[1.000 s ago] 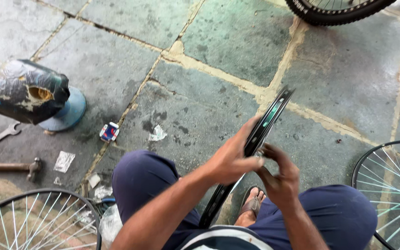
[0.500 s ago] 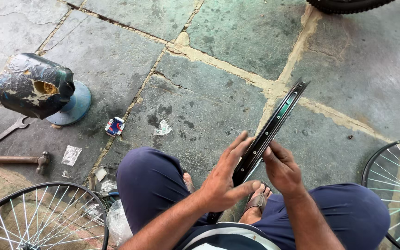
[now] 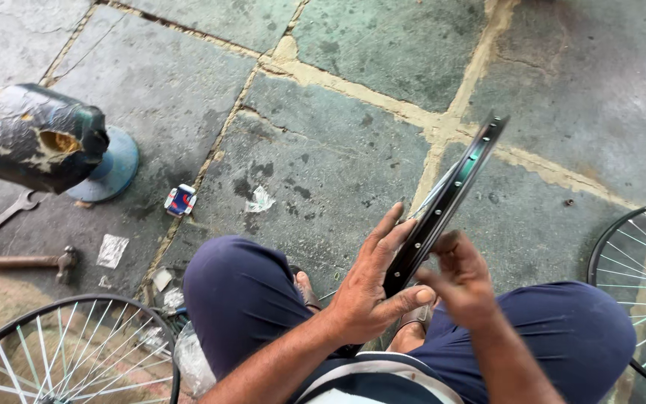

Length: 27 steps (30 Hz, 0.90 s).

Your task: The person places small silver nipples into the holes of a bicycle rim by hand and then rotates the rim to work on the next section.

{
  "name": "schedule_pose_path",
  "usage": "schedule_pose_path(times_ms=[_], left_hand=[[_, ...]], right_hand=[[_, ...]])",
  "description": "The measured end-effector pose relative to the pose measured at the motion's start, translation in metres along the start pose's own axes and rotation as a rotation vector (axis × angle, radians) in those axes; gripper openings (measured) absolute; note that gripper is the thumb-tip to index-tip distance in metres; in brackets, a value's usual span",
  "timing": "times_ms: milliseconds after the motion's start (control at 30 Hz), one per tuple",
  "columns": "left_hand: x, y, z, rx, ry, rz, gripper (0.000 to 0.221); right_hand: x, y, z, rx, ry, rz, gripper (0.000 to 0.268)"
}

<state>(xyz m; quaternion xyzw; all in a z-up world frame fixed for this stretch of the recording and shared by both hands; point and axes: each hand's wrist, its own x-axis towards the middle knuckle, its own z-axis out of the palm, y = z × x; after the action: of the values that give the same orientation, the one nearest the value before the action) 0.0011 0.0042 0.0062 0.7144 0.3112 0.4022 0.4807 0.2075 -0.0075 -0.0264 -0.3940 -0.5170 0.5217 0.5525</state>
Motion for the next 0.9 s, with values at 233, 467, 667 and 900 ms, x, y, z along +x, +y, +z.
schedule_pose_path(times_ms=[233,467,667,900], left_hand=[[-0.004,-0.002,0.018,0.077,0.058,0.008,0.089],[-0.006,0.000,0.008,0.039,0.057,0.003,0.088],[-0.007,-0.002,0.005,0.013,0.048,-0.037,0.090],[-0.006,0.000,0.002,0.012,0.041,-0.024,0.090]], right_hand=[[-0.014,0.061,0.001,-0.067,0.351,-0.019,0.040],[0.014,0.036,-0.042,0.265,-0.285,0.164,0.030],[0.012,0.046,-0.009,-0.473,0.202,-0.210,0.026],[-0.012,0.042,-0.014,-0.354,0.070,-0.339,0.034]])
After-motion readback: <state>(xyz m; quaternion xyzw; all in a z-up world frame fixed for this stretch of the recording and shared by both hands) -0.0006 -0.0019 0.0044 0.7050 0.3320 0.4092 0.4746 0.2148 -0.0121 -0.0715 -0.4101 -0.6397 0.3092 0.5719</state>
